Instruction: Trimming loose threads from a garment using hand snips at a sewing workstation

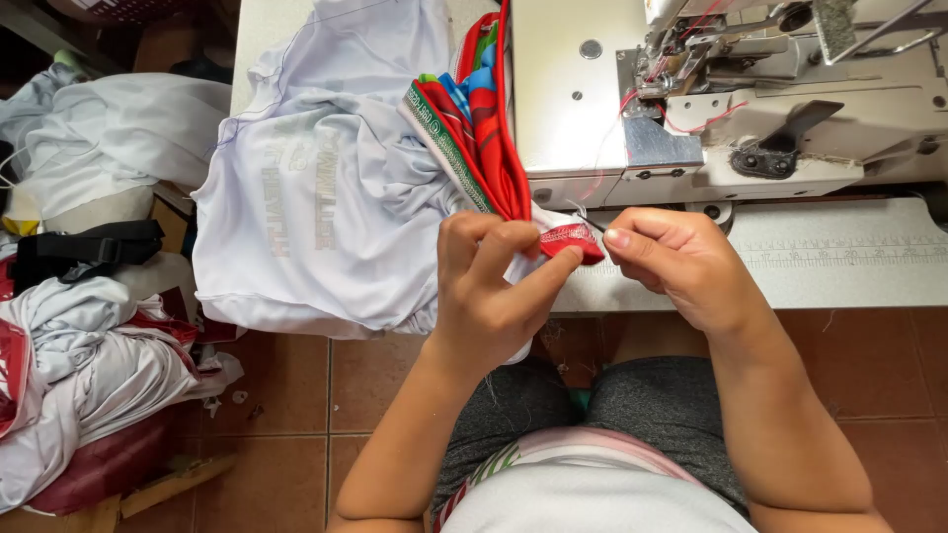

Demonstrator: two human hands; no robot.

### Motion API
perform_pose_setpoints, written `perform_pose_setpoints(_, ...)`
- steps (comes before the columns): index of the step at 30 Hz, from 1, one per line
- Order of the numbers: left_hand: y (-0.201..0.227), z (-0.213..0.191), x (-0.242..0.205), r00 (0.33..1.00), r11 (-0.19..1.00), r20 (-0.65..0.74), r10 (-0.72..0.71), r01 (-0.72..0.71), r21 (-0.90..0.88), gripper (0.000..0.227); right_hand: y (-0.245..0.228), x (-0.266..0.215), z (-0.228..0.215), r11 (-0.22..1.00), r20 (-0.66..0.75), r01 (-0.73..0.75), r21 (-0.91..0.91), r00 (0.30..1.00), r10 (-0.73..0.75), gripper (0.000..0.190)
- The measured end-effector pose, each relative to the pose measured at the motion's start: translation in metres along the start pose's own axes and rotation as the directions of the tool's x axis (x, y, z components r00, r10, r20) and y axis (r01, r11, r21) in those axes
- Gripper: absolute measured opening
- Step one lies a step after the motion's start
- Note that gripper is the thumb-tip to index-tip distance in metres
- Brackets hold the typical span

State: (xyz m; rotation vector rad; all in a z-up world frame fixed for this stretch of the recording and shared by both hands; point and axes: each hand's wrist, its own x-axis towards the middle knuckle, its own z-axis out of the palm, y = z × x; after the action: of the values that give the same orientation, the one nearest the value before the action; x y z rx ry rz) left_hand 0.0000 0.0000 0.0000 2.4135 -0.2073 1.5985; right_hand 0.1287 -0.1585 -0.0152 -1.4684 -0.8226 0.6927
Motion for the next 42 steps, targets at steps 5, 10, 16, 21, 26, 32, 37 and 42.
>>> perform_pose_setpoints(5,0.006,-0.004,-0.007,0.969,0.922,0.054,-0.243,0.248,-0.298,0.017,0.002,-0.013,0.001,0.999,-0.102,0.048,0.011,0.994,-0.047,0.025)
perform_pose_setpoints(10,0.027,-0.007,-0.005,0.775,0.461,0.21,-0.596,0.544,-0.702,0.014,-0.005,-0.024,0.018,0.973,-0.183,0.201,-0.117,0.958,-0.22,0.016)
perform_pose_setpoints(16,0.036,0.002,-0.016,0.64,0.264,0.273,-0.718,0.614,-0.744,0.027,-0.007,-0.029,0.03,0.969,-0.285,0.184,-0.166,0.932,-0.226,0.007)
perform_pose_setpoints(21,0.046,-0.012,0.0,0.635,0.338,0.353,-0.688,0.709,-0.619,0.011,-0.02,-0.047,0.028,0.995,-0.464,0.046,-0.084,0.882,-0.08,0.011)
perform_pose_setpoints(26,0.049,-0.013,0.0,0.7,0.449,0.388,-0.6,0.695,-0.561,0.019,-0.005,-0.045,0.025,0.971,-0.27,0.092,-0.219,0.951,-0.151,0.026)
perform_pose_setpoints(32,0.053,-0.002,-0.009,0.874,0.767,0.221,-0.432,0.485,-0.419,0.03,-0.024,-0.062,0.022,0.891,-0.342,0.139,-0.433,0.889,-0.305,0.006)
perform_pose_setpoints(37,0.059,0.006,-0.01,0.916,0.764,0.094,-0.39,0.379,-0.522,0.017,-0.031,-0.08,0.033,0.864,-0.197,0.245,-0.44,0.912,-0.359,0.005)
perform_pose_setpoints(42,0.051,0.012,-0.022,0.477,-0.153,0.44,-0.761,0.528,-0.836,0.011,-0.015,-0.071,0.024,0.688,-0.209,0.248,-0.682,0.836,-0.508,0.016)
